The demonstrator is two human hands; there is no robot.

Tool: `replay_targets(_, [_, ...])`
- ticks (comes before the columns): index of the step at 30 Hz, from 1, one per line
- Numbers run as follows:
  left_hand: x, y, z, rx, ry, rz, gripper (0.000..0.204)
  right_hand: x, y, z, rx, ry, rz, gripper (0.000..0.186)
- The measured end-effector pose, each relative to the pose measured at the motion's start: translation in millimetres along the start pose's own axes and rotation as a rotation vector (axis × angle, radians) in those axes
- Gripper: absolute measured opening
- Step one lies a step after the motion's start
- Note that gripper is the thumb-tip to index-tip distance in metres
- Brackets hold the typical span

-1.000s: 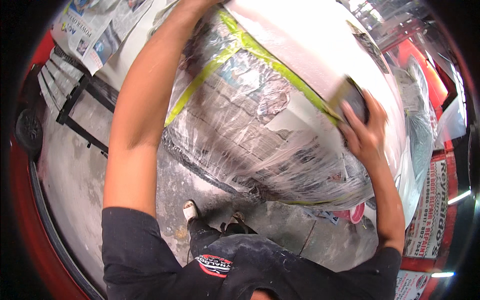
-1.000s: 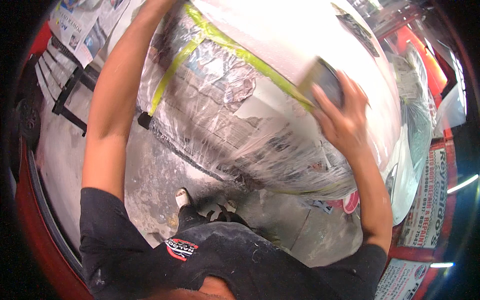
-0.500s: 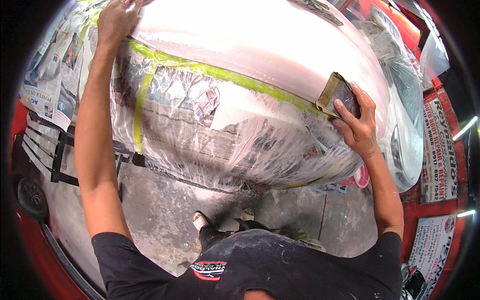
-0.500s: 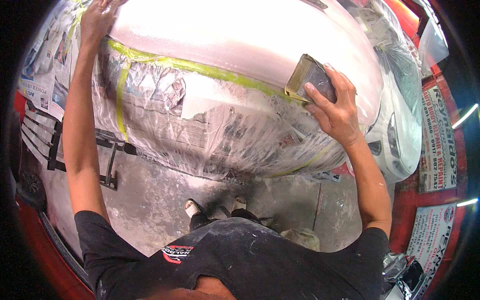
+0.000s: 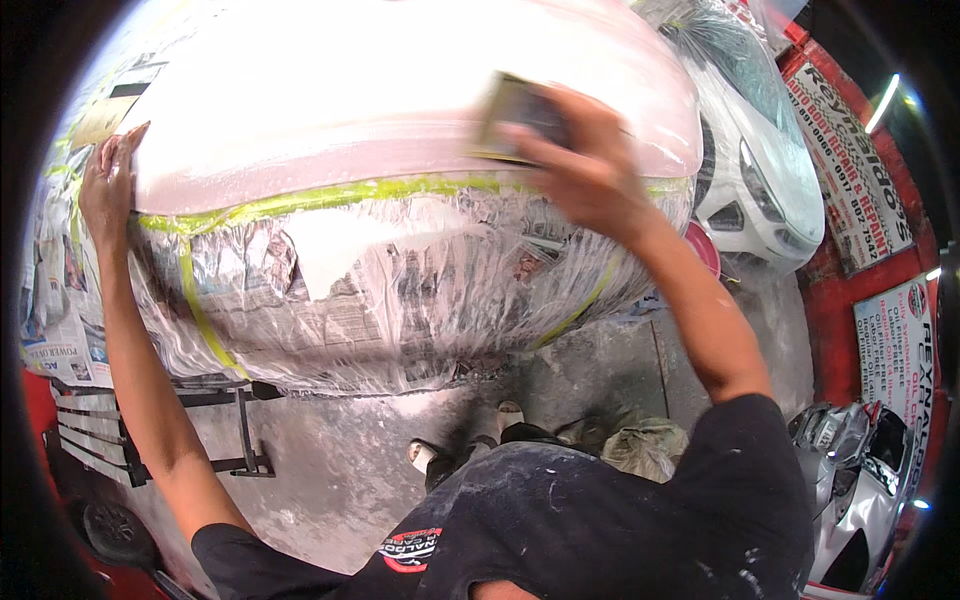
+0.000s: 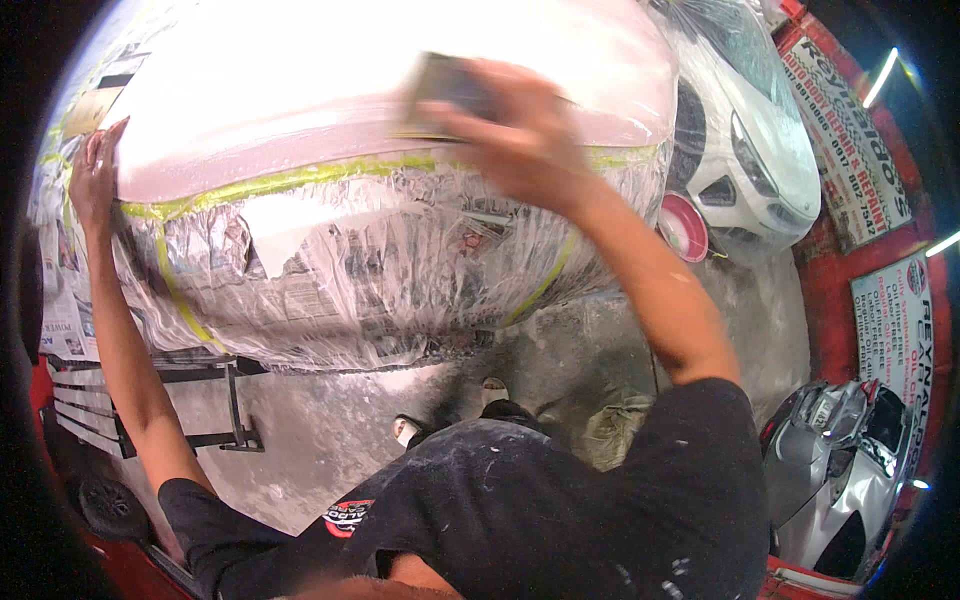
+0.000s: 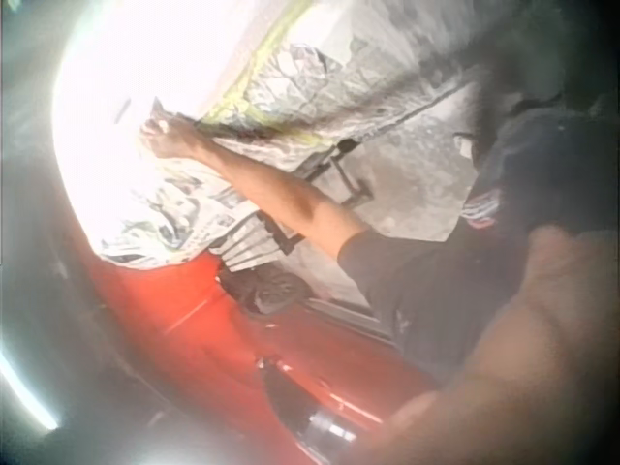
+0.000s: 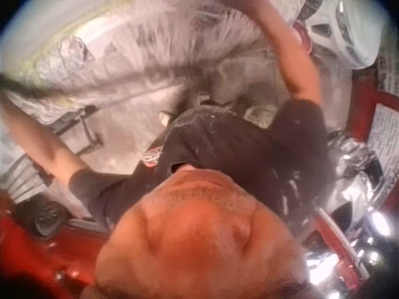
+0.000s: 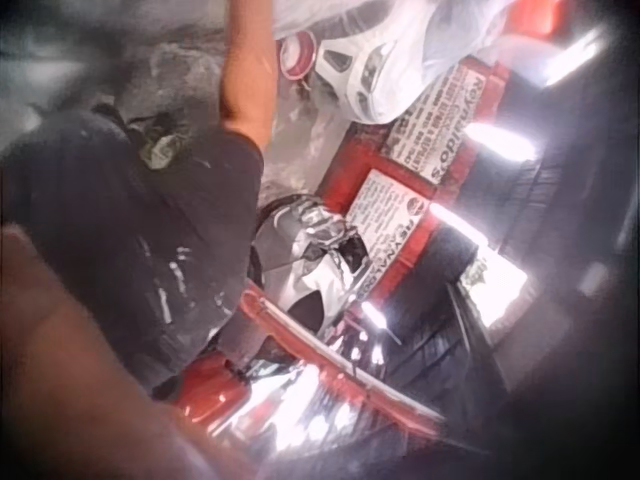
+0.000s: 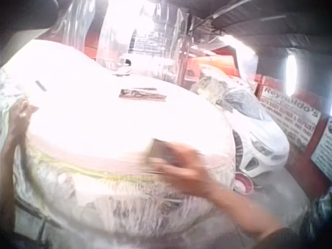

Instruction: The person sands a white car hood with a sanding block, repeatedly dipping the block into a pink bucket of water and wiping the surface with a cloth. The hood is masked with tape and newspaper, and the person works across the curved surface in a workshop.

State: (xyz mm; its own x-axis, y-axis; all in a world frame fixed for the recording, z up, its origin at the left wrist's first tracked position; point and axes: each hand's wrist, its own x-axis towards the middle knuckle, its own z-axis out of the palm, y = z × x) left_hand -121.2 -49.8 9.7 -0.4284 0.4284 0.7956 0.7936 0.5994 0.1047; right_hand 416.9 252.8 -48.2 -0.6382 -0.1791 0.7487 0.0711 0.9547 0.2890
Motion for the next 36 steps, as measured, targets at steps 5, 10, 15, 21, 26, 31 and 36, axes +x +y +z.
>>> replay_targets(5, [7.2,19.2,1.2,-0.048,0.038,0.053,0.038,-26.6,10.9,-28.1,-0.038,-0.014,0.139,0.054])
replay_targets(10, [16.8,-12.3,-0.9,0.584,0.068,0.586,0.051,146.9,-85.3,67.5,0.005,-0.029,-0.155,0.029])
replay_targets(15, [26.8,-42.9,20.1,0.548,0.099,0.655,0.057,78.6,-56.6,58.9,0.097,0.141,0.021,0.031])
replay_targets(21, [17.6,-34.6,17.1,0.322,0.028,0.407,0.032,-100.4,20.3,-38.5,-0.258,0.219,0.599,0.048])
replay_targets(26, [16.5,9.2,8.9,-0.192,-0.086,0.155,0.036,19.2,-61.7,42.3,-0.242,0.261,0.444,0.032])
replay_targets(31, [20.7,-23.6,11.7,0.155,-0.041,0.390,0.035,39.6,-96.7,52.2,-0.125,0.282,0.279,0.027])
replay_targets(36, [12.5,2.9,-1.2,-0.220,-0.088,0.032,0.034,-100.2,40.7,-33.5,-0.322,0.278,0.770,0.037])
